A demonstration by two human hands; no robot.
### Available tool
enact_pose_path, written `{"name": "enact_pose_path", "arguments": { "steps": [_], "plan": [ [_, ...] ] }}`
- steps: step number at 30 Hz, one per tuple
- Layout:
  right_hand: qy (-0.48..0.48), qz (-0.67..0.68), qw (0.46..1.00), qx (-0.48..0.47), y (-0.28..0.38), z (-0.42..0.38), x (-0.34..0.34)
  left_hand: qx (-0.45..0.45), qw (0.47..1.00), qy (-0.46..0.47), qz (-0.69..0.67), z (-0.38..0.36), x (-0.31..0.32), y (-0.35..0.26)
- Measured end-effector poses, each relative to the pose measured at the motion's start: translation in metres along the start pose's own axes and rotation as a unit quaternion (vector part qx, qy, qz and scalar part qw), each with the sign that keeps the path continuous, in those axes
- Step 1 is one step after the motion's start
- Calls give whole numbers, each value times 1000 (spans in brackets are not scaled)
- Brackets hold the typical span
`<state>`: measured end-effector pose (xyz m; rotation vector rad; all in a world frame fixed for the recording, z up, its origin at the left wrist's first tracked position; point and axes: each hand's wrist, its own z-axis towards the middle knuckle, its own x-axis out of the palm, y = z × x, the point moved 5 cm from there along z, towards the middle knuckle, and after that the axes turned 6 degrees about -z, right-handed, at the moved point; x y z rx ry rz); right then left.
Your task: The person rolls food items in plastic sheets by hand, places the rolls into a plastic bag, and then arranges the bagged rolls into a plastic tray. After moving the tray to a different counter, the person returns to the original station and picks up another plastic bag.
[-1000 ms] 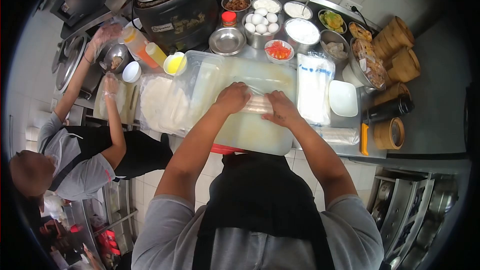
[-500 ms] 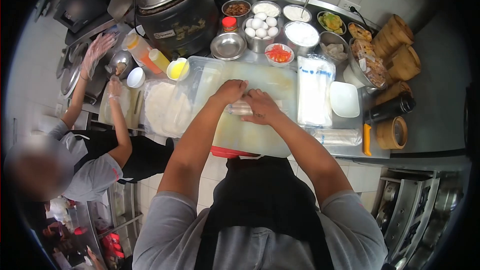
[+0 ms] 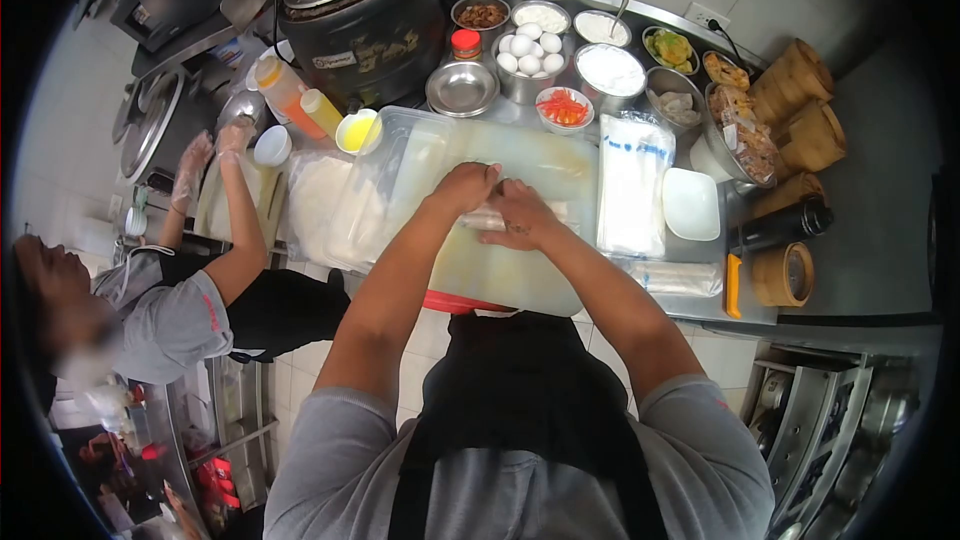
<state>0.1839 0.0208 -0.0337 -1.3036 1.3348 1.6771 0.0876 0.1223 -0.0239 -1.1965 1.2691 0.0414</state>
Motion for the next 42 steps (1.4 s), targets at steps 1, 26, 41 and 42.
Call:
{"name": "enact_pose_path", "arguments": {
  "steps": [1, 26, 41, 42],
  "plan": [
    [-1, -1, 1000, 0, 0, -6, -8, 19, 999, -23, -13, -3, 0, 0],
    [-67, -37, 995, 66, -17, -80, -39, 126, 981, 48, 142, -65, 13, -16],
    [-61, -46, 997, 18, 0, -106, -38, 119, 979, 47, 160, -100, 27, -27],
    [-56, -46, 997, 14, 0, -106, -37, 117, 980, 58, 151, -100, 26, -27]
  ]
}}
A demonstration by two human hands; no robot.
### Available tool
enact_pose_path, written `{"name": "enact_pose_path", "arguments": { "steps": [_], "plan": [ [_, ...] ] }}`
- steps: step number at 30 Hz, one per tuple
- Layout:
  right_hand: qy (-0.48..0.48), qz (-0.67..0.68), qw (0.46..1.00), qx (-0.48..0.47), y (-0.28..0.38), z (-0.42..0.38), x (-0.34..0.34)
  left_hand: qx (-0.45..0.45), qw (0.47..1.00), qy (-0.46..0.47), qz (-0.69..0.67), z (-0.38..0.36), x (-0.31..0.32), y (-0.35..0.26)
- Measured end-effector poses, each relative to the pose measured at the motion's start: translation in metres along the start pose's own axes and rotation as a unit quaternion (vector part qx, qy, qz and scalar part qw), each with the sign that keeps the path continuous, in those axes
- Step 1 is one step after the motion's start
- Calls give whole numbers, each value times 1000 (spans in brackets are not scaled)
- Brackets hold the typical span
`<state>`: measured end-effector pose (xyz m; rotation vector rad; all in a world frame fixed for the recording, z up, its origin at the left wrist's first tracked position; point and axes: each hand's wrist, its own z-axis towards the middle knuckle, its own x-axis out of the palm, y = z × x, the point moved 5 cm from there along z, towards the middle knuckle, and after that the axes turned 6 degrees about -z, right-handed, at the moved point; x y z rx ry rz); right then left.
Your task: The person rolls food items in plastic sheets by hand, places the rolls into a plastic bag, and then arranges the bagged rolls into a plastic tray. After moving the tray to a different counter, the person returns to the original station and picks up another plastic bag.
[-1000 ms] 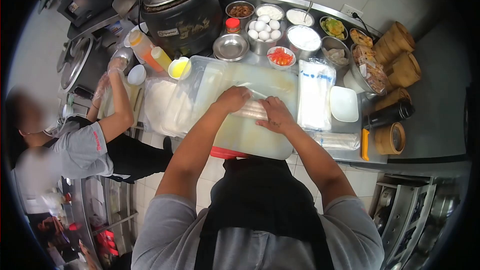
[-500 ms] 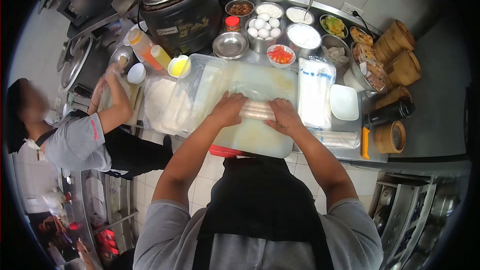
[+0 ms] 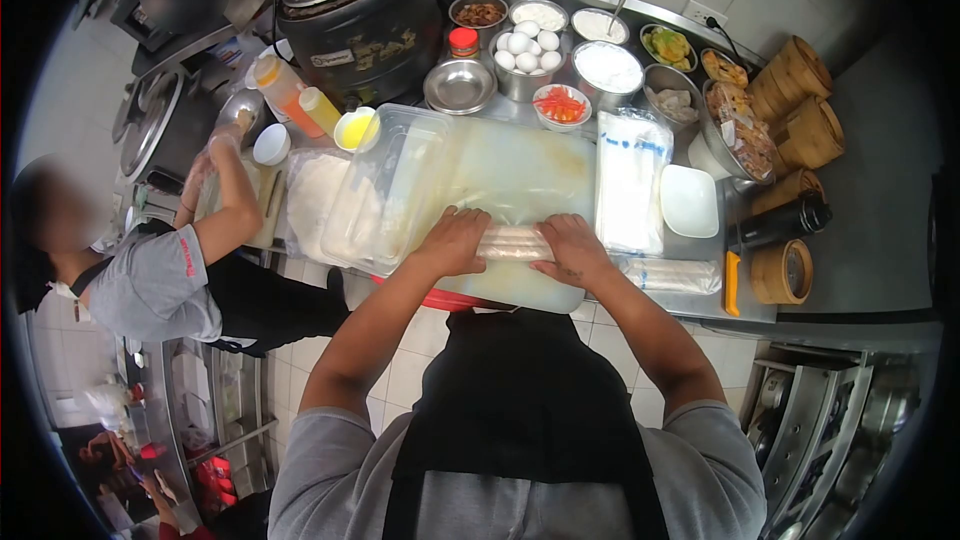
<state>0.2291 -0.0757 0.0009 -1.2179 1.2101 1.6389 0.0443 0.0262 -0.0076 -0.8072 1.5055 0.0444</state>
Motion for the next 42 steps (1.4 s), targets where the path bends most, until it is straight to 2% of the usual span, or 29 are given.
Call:
{"name": "enact_pose_path", "arguments": {
  "steps": [10, 12, 17, 20, 22, 23, 25, 27, 28, 29, 30, 33, 35, 36, 38, 40, 42],
  "plan": [
    [-10, -12, 1000, -12, 9, 1, -6, 0, 1000, 12, -12, 0, -1, -1],
    [24, 1, 1000, 19, 7, 1, 0, 3, 1000, -4, -1, -2, 2, -4],
    [34, -21, 999, -2, 5, 4, 3, -9, 1000, -1, 10, -5, -3, -9],
    [38, -4, 999, -4, 8, 7, -3, -19, 997, 24, -72, 2, -11, -2],
    [30, 8, 999, -8, 13, 11, -2, -7, 989, -84, -120, 18, -4, 20],
    [5, 39, 999, -23, 19, 17, 0, -7, 989, -85, -121, 27, 1, 30],
    [-21, 68, 997, -35, 30, 30, 11, -66, 971, -67, -218, 45, 10, 46],
    [-18, 111, 993, -44, 44, 45, 25, -80, 968, -72, -229, 53, 12, 49],
    [-21, 108, 993, -37, 51, 51, 25, -112, 965, -46, -233, 56, 13, 52],
    [29, 79, 996, -24, 57, 56, 29, -144, 960, -20, -237, 59, 14, 54],
    [81, 52, 995, -10, 59, 57, 34, -139, 962, -16, -236, 61, 17, 58],
    [111, 38, 993, -2, 58, 57, 37, -109, 965, -40, -236, 61, 27, 65],
    [113, 36, 993, 2, 59, 57, 37, -37, 978, -104, -179, 60, 28, 62],
    [117, 35, 993, 6, 60, 56, 38, -39, 978, -103, -180, 59, 19, 55],
    [122, 39, 992, 10, 63, 55, 33, -124, 978, 1, -169, 54, 3, 39],
    [125, 40, 991, 15, 63, 54, 36, -125, 976, -2, -178, 57, 10, 49],
    [70, 45, 997, -6, 63, 52, 36, -122, 975, -6, -185, 58, 10, 49]
  ]
}}
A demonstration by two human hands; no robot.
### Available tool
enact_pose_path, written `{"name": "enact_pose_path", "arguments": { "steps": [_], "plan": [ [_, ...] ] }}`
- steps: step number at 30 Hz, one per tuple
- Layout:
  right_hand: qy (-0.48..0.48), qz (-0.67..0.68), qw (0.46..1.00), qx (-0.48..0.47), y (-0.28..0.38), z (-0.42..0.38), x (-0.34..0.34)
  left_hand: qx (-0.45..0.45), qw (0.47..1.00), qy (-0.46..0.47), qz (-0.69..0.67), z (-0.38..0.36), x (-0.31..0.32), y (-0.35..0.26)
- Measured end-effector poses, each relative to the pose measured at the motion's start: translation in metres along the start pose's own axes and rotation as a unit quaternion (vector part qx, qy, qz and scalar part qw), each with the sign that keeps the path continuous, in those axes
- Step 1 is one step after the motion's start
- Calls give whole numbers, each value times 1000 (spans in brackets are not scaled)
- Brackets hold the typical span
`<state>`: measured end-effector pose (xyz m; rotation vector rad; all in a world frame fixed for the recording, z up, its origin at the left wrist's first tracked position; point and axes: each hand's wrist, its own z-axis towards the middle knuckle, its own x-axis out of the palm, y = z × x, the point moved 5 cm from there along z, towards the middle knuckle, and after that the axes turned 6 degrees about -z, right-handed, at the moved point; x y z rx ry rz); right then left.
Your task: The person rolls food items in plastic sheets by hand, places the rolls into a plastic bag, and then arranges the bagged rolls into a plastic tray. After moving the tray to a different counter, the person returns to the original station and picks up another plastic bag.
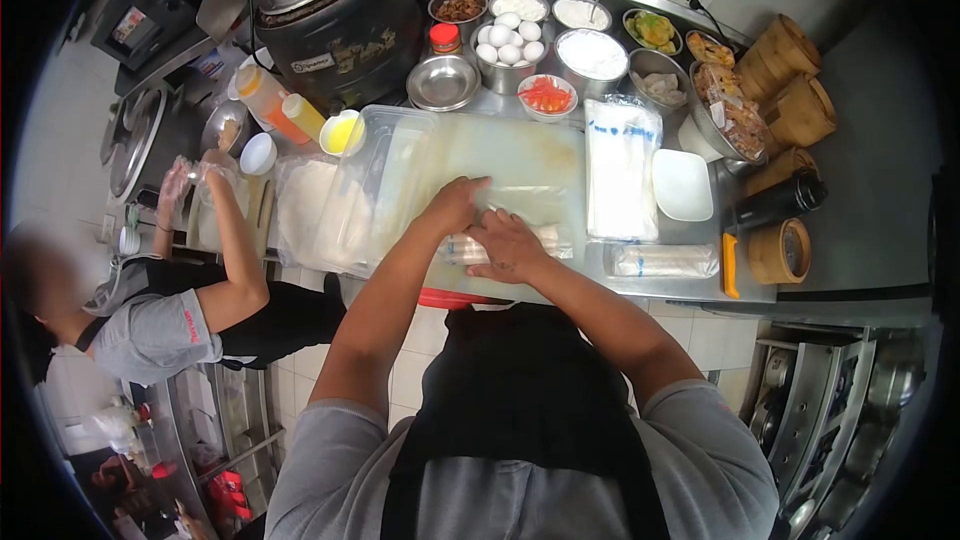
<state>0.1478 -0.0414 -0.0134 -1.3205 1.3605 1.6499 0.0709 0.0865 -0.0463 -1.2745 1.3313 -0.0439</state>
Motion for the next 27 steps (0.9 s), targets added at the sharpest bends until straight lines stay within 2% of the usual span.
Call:
{"name": "enact_pose_path", "arguments": {
  "steps": [3, 4, 5, 6, 7, 9, 11, 14, 20, 27],
  "plan": [
    [-7, 22, 1000, -12, -2, -6, -4, -7, 1000, -11, -8, -6, 1, -3],
    [-7, 20, 1000, -8, -5, -10, -5, 28, 997, -66, 21, -8, 0, -3],
    [-51, 7, 999, -13, -9, -19, -9, 63, 990, -118, 48, -11, 3, -3],
    [-94, -8, 995, -17, -14, -30, -13, 67, 991, -111, 44, -18, 4, -7],
    [-91, -9, 996, -9, -21, -40, -19, 71, 991, -112, 17, -29, -2, -15],
    [-40, -5, 999, 12, -34, -60, -35, 76, 991, -107, -9, -54, -9, -26],
    [-23, 20, 999, 27, -44, -71, -38, 182, 980, -63, 45, -86, -5, -42],
    [-45, -2, 999, 5, -52, -76, -36, 183, 977, -18, 111, -103, -2, -48],
    [-14, -17, 1000, -16, -55, -71, -33, 199, 958, -47, 199, -98, 12, -44],
    [-11, 71, 997, -36, -76, -63, -38, 175, 972, -17, 157, -85, 3, -36]
  ]
}}
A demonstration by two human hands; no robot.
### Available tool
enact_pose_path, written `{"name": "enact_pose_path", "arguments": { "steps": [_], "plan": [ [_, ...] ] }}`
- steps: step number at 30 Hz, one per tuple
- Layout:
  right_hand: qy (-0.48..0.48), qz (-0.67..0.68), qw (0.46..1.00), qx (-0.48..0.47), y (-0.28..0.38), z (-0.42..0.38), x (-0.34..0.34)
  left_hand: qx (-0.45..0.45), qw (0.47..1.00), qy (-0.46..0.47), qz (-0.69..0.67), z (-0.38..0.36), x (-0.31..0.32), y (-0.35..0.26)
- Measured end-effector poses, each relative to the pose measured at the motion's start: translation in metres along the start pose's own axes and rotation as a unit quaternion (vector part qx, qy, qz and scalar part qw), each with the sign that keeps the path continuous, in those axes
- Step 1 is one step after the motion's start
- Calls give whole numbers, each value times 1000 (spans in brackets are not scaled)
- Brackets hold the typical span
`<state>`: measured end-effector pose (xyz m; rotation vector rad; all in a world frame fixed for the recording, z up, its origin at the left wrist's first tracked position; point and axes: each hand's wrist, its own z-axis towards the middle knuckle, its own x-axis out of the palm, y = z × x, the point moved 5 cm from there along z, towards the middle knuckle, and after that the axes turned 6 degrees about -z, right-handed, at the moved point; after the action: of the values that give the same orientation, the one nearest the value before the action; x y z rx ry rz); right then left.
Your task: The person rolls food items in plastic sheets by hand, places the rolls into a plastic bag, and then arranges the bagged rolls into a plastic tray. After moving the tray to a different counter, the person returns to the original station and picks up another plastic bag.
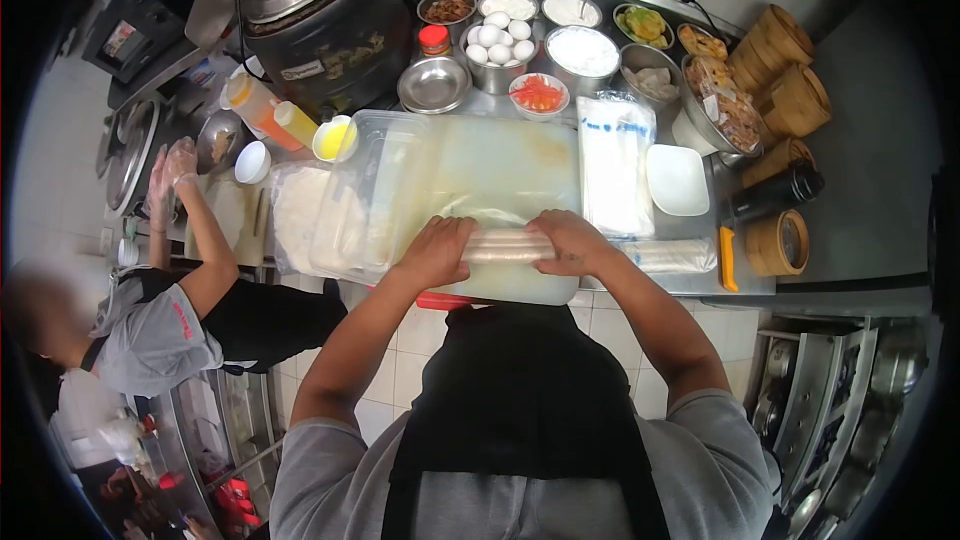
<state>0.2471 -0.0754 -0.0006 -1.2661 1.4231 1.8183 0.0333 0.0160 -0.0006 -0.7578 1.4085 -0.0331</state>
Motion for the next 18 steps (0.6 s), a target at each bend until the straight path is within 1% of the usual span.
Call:
{"name": "enact_pose_path", "arguments": {
  "steps": [2, 6, 8, 12, 14, 15, 17, 18],
  "plan": [
    [7, 66, 997, 40, -7, 2, -1, -24, 999, 21, -43, 5, -3, 5],
    [-5, 60, 996, 65, -15, 6, 0, -26, 998, 43, -36, 17, -13, 10],
    [13, 84, 990, 109, -23, 8, 3, -32, 996, 45, -63, 23, -7, 20],
    [6, 74, 992, 104, -31, 14, 3, -20, 994, 37, -104, 33, -13, 25],
    [30, 78, 988, 131, -32, 16, -1, -56, 992, 63, -97, 39, -11, 31],
    [30, 78, 988, 131, -32, 17, -1, -56, 992, 64, -97, 42, -13, 30],
    [24, 82, 978, 189, -38, 18, -1, -111, 982, 50, -147, 47, -18, 34],
    [23, 82, 978, 190, -36, 20, -5, -110, 982, 51, -146, 50, -20, 34]
  ]
}}
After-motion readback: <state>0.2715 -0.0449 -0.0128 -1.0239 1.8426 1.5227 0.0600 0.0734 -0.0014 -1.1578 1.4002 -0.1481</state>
